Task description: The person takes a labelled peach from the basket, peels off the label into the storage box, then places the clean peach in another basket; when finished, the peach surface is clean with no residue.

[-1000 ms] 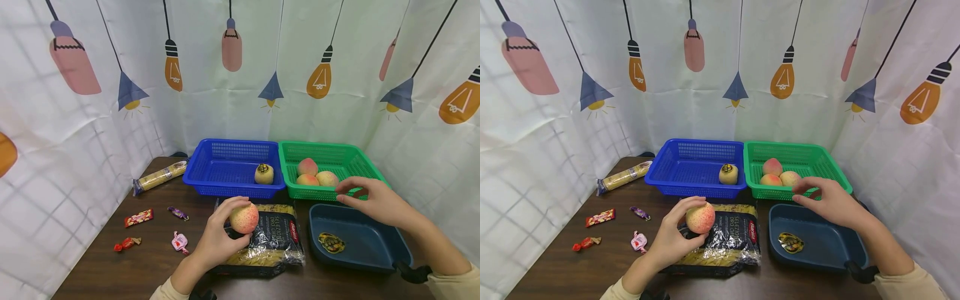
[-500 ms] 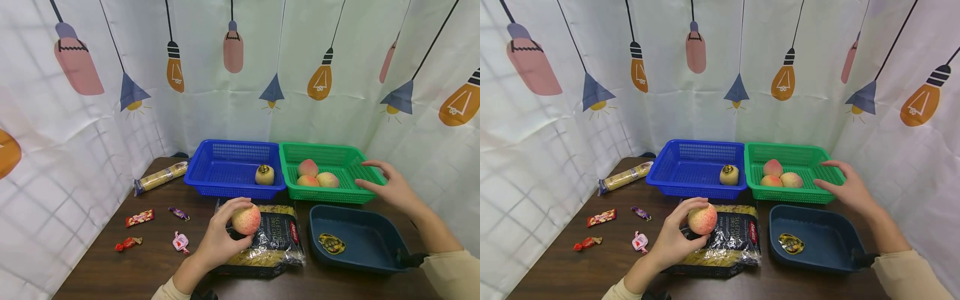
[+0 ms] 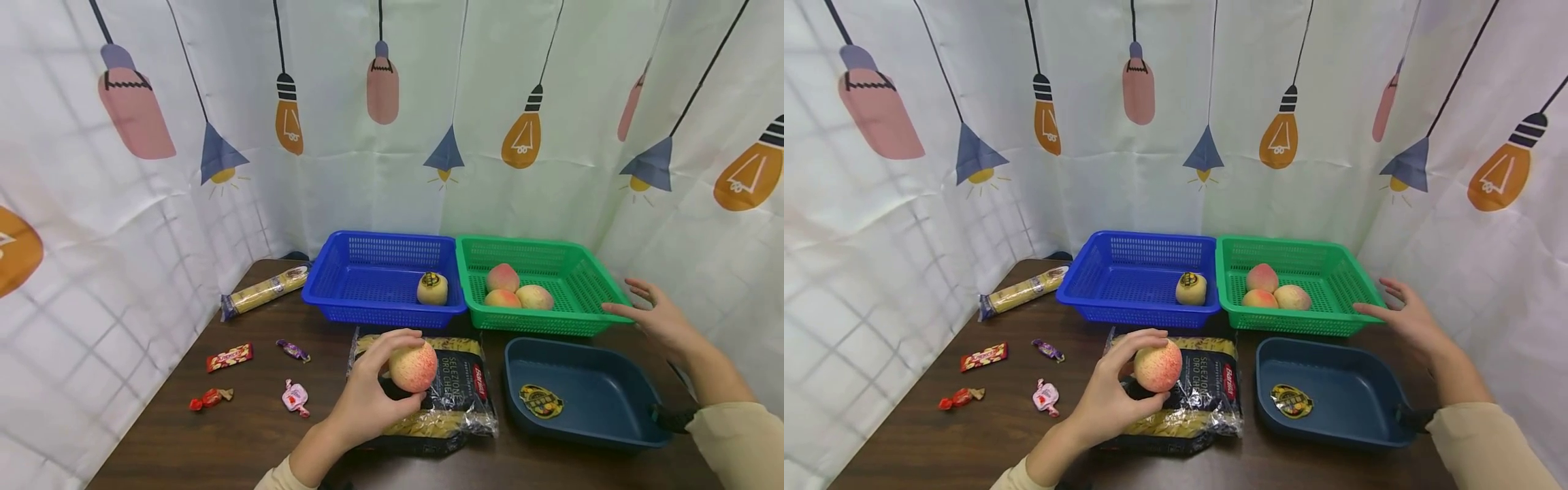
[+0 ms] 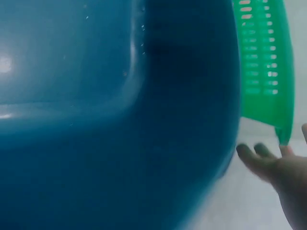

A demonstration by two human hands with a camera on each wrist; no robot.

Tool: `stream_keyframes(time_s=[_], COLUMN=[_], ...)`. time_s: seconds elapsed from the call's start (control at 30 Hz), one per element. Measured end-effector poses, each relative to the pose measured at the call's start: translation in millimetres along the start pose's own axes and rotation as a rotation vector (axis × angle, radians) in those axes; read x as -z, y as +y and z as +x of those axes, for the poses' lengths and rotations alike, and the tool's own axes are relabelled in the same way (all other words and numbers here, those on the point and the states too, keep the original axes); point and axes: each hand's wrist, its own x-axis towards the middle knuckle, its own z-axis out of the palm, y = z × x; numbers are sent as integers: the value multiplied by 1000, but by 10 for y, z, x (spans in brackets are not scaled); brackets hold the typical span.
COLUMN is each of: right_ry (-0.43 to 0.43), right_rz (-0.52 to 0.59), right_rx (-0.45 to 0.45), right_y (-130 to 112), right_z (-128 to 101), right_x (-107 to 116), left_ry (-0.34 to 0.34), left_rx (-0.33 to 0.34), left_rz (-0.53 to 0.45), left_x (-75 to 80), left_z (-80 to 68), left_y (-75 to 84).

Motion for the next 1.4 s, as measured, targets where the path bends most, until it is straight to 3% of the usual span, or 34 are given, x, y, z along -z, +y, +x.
stream_keyframes(time_s=[0.27, 0.6, 0.67, 0.83, 0.93, 1.13, 1.4], right_ry=[-54, -49, -43, -36, -40, -34, -32], right_rz=[94, 113, 99, 99, 108, 104, 96], right_rx=[-25, -52, -59, -59, -57, -62, -59], right_y=[201, 256, 274, 270, 254, 233, 207], right_z=[55, 9, 6, 22, 28, 20, 58], right_x=[7, -18, -14, 0, 9, -9, -85], left_ry=[-103, -291, -308, -316, -301, -265, -268], left_rx=[-12, -62, -38, 109, 147, 120, 223], left_rz=[-107, -201, -222, -294, -322, -182, -26], left_x=[-157, -423, -461, -540, -597, -729, -799], left_z=[227, 757, 862, 1186, 1416, 1818, 2159], left_y=[195, 319, 320, 303, 250, 47, -148])
